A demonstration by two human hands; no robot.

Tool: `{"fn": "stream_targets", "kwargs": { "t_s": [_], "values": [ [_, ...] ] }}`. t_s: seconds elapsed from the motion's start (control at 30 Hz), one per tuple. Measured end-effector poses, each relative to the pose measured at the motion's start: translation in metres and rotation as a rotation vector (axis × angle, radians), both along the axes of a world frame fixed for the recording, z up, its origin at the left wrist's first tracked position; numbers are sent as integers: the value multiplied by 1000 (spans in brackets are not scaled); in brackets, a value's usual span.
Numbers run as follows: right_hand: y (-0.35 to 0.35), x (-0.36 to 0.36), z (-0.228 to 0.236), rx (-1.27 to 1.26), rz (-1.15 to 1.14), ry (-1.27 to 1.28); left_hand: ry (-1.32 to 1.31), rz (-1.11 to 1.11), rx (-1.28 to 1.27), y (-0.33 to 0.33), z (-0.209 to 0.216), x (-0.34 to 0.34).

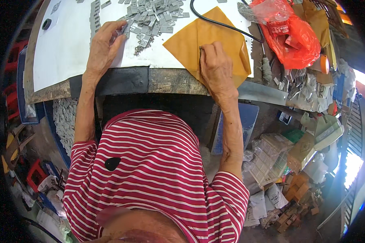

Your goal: Assembling small grey plastic and metal components by hand at a workbench.

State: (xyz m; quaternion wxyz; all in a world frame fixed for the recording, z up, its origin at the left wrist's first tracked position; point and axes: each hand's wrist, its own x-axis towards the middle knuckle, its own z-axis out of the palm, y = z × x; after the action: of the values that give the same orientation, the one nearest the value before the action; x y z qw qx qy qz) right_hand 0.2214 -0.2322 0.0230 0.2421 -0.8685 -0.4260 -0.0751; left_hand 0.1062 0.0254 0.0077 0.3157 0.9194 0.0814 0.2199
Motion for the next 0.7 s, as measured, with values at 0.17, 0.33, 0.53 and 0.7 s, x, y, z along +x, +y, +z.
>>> {"fn": "stream_targets", "kwargs": {
  "t_s": [0.17,0.33,0.53,0.7],
  "values": [
    [1,3,0,-64,33,-78,10,13,-13,-2,1,-4],
    [-1,7,-4,-41,53,-117,5,30,-7,-2,-1,-3],
    [3,8,-8,-24,57,-148,-21,49,7,0,-3,-3],
    [2,5,2,-15,62,-64,-79,43,-142,-1,-7,-1]
  ]
}}
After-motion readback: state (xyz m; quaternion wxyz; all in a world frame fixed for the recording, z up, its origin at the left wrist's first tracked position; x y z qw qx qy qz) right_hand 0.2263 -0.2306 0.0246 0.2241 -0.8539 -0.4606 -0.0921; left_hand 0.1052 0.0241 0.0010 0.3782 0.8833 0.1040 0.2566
